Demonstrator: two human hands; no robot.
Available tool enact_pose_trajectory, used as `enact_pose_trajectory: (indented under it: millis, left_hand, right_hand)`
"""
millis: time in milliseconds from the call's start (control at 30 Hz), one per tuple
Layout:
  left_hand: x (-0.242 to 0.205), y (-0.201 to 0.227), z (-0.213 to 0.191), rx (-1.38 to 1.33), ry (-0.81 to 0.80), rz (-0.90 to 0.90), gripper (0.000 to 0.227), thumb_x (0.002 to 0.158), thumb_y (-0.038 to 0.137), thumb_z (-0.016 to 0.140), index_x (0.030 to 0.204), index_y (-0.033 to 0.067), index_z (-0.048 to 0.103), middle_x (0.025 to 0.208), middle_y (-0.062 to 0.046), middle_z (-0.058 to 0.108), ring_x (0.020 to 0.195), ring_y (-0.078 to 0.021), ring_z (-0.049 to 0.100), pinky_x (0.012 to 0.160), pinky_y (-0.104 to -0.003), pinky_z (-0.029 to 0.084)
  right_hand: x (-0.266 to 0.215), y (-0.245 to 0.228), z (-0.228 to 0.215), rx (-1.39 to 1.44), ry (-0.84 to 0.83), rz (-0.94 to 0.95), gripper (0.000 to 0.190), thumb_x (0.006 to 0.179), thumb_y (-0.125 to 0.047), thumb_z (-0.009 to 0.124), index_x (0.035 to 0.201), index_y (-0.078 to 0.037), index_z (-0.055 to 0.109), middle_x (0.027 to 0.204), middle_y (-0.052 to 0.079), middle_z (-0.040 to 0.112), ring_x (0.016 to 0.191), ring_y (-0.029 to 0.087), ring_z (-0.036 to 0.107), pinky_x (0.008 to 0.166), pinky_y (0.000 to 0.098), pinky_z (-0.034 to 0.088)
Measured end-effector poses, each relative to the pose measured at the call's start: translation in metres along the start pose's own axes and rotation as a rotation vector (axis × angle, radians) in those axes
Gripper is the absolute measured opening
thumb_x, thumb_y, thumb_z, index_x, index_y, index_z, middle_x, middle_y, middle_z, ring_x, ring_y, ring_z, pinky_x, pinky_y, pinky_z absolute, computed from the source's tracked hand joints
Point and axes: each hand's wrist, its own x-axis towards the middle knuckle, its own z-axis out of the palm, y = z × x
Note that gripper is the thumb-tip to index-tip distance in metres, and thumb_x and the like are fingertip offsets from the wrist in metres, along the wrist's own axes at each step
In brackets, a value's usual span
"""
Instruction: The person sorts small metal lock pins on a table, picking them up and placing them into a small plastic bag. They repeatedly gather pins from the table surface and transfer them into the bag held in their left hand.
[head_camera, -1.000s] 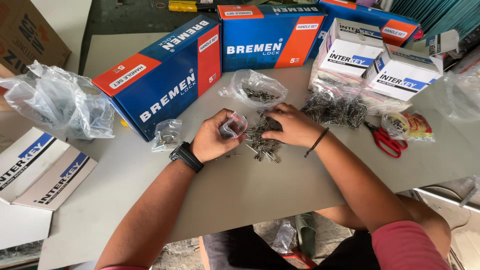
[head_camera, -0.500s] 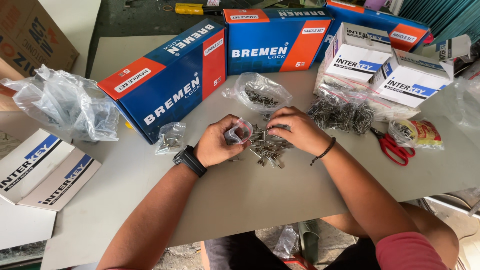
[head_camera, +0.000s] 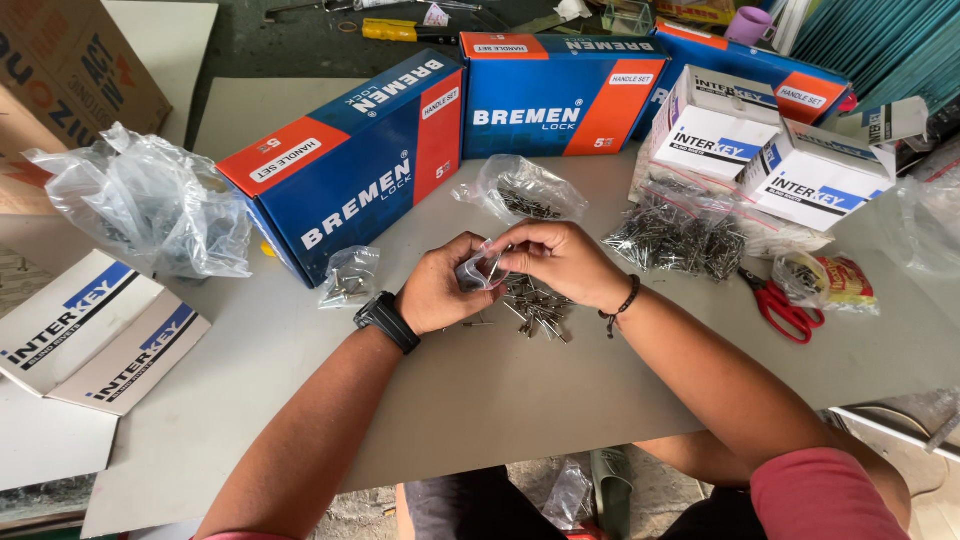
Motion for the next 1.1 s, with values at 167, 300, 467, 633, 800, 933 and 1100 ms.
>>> enact_pose_trajectory:
  millis: [167, 300, 467, 633, 800, 933, 1100]
  left_hand:
    - [0.000, -0.004, 0.000, 0.003, 0.004, -0.009, 0.037, 0.070, 0.018, 0.085, 0.102, 0.0118, 0.067, 0.076, -0.007, 0.071, 0.074, -0.0166, 0.066, 0.074, -0.030, 0.052]
    - [0.001, -0.005, 0.000, -0.015, 0.002, 0.001, 0.036, 0.070, 0.015, 0.084, 0.102, 0.0124, 0.067, 0.076, -0.006, 0.072, 0.075, -0.0163, 0.068, 0.077, -0.030, 0.053]
    - [0.000, 0.003, 0.000, -0.011, 0.003, -0.002, 0.036, 0.072, 0.015, 0.085, 0.102, 0.0120, 0.067, 0.076, -0.006, 0.072, 0.076, -0.0154, 0.068, 0.078, -0.030, 0.053]
    - [0.000, 0.009, -0.001, -0.003, -0.001, -0.009, 0.035, 0.072, 0.014, 0.084, 0.103, 0.0105, 0.067, 0.075, -0.008, 0.071, 0.074, -0.0164, 0.067, 0.077, -0.030, 0.052]
    - [0.000, 0.003, -0.001, -0.032, -0.008, -0.012, 0.035, 0.072, 0.013, 0.085, 0.102, 0.0099, 0.067, 0.073, -0.007, 0.071, 0.073, -0.0143, 0.066, 0.077, -0.030, 0.053]
    - [-0.001, -0.001, 0.000, -0.030, 0.001, -0.014, 0.036, 0.072, 0.014, 0.087, 0.101, 0.0088, 0.067, 0.073, -0.007, 0.071, 0.072, -0.0154, 0.066, 0.077, -0.031, 0.053]
    - [-0.001, 0.001, 0.000, -0.030, -0.003, -0.012, 0.036, 0.073, 0.015, 0.087, 0.102, 0.0083, 0.066, 0.074, -0.007, 0.070, 0.074, -0.0149, 0.066, 0.077, -0.029, 0.052]
  right_hand:
    - [-0.002, -0.011, -0.015, -0.073, 0.021, 0.001, 0.024, 0.092, -0.009, 0.074, 0.116, -0.009, 0.073, 0.102, 0.009, 0.075, 0.086, 0.014, 0.060, 0.074, 0.0265, 0.045]
    - [-0.011, -0.012, -0.041, -0.262, -0.081, 0.157, 0.030, 0.096, -0.020, 0.071, 0.123, -0.007, 0.071, 0.103, 0.010, 0.072, 0.087, 0.016, 0.058, 0.073, 0.0299, 0.047]
    - [-0.021, -0.015, -0.037, -0.651, -0.363, 0.303, 0.072, 0.083, -0.050, 0.079, 0.135, -0.004, 0.062, 0.130, 0.021, 0.064, 0.111, 0.035, 0.065, 0.090, 0.0451, 0.054]
    - [-0.026, 0.025, -0.032, -0.657, -0.297, 0.164, 0.030, 0.090, -0.032, 0.073, 0.112, -0.012, 0.074, 0.100, 0.011, 0.072, 0.101, 0.033, 0.068, 0.089, 0.0439, 0.056]
    - [-0.030, 0.033, -0.037, -0.620, -0.219, 0.232, 0.015, 0.089, -0.022, 0.071, 0.101, -0.014, 0.075, 0.090, 0.007, 0.077, 0.093, 0.026, 0.073, 0.083, 0.0383, 0.057]
    - [-0.033, 0.038, -0.041, -0.538, -0.148, 0.253, 0.012, 0.088, -0.017, 0.071, 0.098, -0.014, 0.076, 0.086, 0.001, 0.080, 0.087, 0.017, 0.074, 0.080, 0.0321, 0.058]
    - [-0.034, 0.069, -0.046, 0.052, 0.062, 0.234, 0.011, 0.090, -0.005, 0.075, 0.100, -0.008, 0.072, 0.089, -0.001, 0.074, 0.086, 0.008, 0.063, 0.080, 0.0257, 0.053]
